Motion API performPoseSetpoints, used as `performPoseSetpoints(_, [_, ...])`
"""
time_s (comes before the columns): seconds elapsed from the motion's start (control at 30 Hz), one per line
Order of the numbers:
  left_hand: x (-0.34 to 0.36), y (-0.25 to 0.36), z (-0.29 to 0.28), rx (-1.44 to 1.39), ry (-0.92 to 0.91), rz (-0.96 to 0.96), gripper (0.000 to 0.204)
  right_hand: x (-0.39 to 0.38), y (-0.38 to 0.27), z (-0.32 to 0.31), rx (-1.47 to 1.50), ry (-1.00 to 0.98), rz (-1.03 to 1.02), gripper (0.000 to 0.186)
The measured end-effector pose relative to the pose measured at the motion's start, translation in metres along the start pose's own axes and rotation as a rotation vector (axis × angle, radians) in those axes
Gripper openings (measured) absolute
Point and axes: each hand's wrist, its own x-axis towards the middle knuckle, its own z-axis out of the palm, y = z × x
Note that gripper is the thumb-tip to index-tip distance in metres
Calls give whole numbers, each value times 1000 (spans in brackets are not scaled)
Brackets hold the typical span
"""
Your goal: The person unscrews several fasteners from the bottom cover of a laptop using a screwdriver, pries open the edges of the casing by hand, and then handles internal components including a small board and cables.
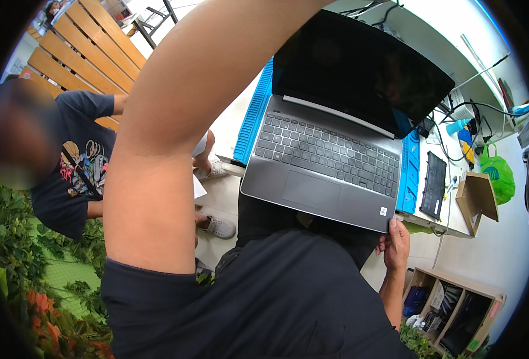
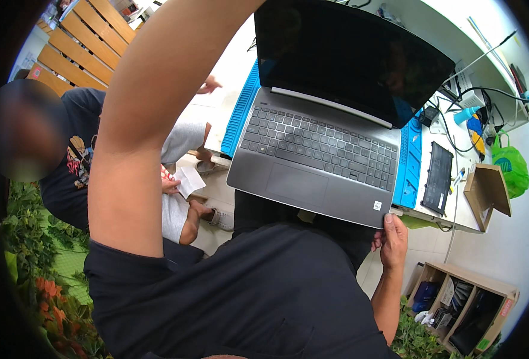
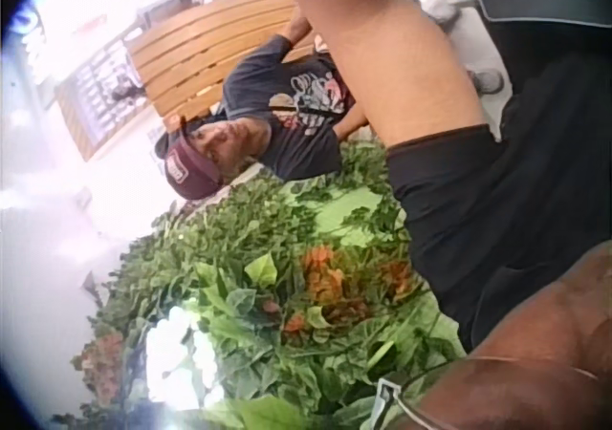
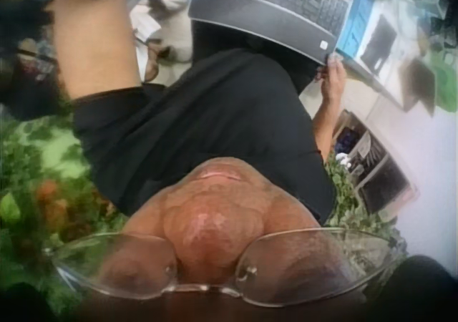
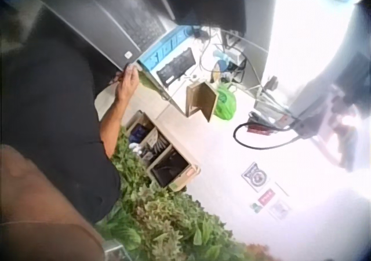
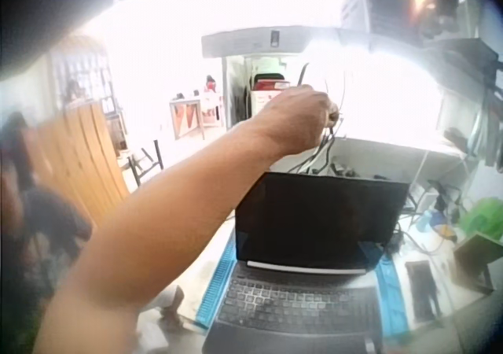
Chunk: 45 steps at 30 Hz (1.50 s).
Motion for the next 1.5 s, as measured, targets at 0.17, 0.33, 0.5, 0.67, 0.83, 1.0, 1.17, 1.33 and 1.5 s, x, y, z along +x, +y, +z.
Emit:
performPoseSetpoints(0.17, [27,22,7,13,-37,50,25,-9,-15,7,-560,142,-112,47])
performPoseSetpoints(0.33, [-11,76,36,-30,134,75,20,13,-90,39,-608,345,-545,39])
performPoseSetpoints(0.5, [-60,139,54,-333,518,212,12,60,-164,100,169,-122,-518,55])
performPoseSetpoints(0.67, [-53,143,64,-319,511,217,19,94,-218,146,351,-183,-476,54])
performPoseSetpoints(0.83, [-54,129,87,-488,429,308,34,98,-252,129,332,-178,-438,47])
performPoseSetpoints(1.0, [-79,132,80,-547,404,318,31,121,-245,114,146,-155,-528,29])
performPoseSetpoints(1.17, [-153,131,31,-673,461,124,23,121,-270,87,-177,87,-558,19])
performPoseSetpoints(1.33, [-318,91,-24,-856,300,-617,19,135,-285,43,-405,162,-653,18])
performPoseSetpoints(1.5, [-405,130,-52,-1058,-157,-1338,31,172,-284,30,-525,224,-820,27])
